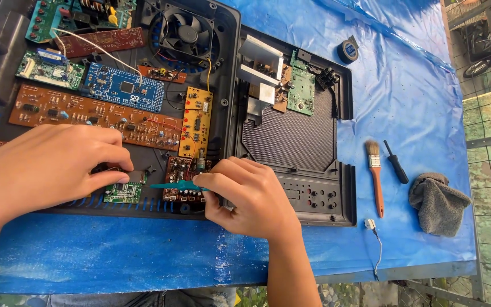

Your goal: A person is repairing the internal components of an electronic device, using a screwdriver to adjust parts on circuit boards.

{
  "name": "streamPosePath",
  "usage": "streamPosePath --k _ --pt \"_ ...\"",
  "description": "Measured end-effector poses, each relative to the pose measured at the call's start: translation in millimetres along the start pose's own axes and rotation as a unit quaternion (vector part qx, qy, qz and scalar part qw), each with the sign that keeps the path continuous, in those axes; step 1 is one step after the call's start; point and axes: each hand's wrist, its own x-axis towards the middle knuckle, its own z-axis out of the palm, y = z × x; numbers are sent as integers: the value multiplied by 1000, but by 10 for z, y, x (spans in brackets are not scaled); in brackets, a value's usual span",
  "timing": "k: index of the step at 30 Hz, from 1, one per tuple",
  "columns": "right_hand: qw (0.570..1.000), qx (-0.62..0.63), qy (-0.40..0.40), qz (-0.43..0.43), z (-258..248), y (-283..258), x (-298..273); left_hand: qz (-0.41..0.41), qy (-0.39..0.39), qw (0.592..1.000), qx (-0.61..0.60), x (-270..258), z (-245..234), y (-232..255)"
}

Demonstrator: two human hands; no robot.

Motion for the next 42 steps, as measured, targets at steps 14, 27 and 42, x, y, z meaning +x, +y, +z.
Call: streamPosePath --k 14,27,42 --pt "1000 -6 2 -4 8 -17 13 12 5 1000 -3 -12 -1 -2" --pt "1000 -8 2 -7 2 -27 15 19 3 1000 -9 3 12 -14" --pt "1000 1 -10 -19 4 -20 51 40 10 996 -79 -135 -94 -7"
